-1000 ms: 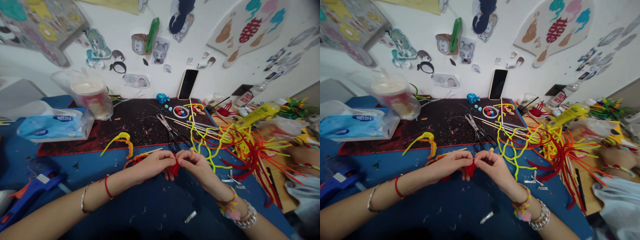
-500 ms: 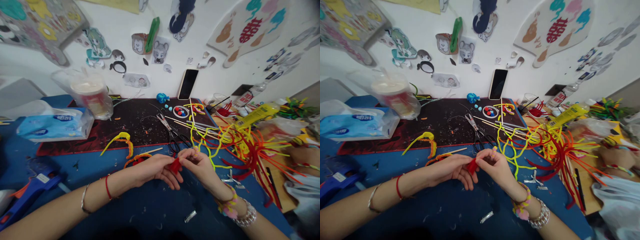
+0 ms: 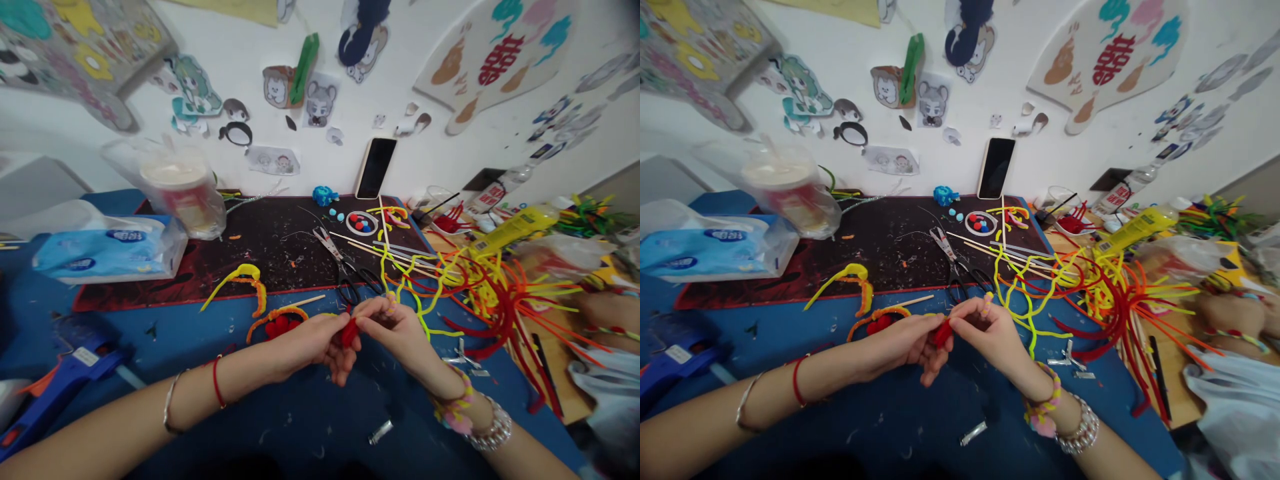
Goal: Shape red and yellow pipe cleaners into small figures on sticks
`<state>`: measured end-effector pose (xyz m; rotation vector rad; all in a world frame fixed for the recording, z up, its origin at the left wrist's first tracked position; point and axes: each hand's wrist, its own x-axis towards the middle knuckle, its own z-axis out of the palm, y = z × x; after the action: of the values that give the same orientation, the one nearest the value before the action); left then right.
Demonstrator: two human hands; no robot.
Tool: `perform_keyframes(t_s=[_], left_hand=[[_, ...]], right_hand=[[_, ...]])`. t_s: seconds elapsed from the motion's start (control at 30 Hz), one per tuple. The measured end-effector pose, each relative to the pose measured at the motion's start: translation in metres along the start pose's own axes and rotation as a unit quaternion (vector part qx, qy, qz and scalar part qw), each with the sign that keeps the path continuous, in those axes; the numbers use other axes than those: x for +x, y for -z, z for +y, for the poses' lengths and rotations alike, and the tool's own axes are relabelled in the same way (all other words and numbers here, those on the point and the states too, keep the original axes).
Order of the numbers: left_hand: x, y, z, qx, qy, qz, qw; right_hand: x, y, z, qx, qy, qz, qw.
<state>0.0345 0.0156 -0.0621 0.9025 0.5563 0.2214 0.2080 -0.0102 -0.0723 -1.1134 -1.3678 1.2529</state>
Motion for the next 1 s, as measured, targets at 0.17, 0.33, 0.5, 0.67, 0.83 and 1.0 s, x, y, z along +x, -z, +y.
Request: perform_keyframes(t_s=[0.17,0.33,0.5,0.67,0.83,1.0], left_hand=[[0.002,-0.005,-0.005,0.088,-0.013,0.018,0.996],[-0.006,-0.017,-0.016,0.232,-0.022,0.017,0.972],[-0.026,-0.035,-0.015,0.446,-0.063,-0.021,0.893],[-0.037,-0.047,-0.008,0.586,-0.096,-0.045,0.803],[-0.032,-0.045,-0.019,0.674,-0.159,0.027,0.721],[-0.020,-0.028,-0.020,0.710,-0.273,0.186,0.622]], right_hand=[[0.000,0.001,0.000,-0.032,0.006,-0.017,0.999],[0.004,0.001,0.006,-0.158,0.033,-0.005,0.987],[0.003,-0.003,0.019,-0.356,0.153,-0.042,0.921],[0.002,-0.009,0.025,-0.442,0.233,-0.125,0.857],[0.005,-0.009,0.032,-0.500,0.278,-0.146,0.807],[0.003,-0.004,0.024,-0.451,0.279,-0.161,0.832]])
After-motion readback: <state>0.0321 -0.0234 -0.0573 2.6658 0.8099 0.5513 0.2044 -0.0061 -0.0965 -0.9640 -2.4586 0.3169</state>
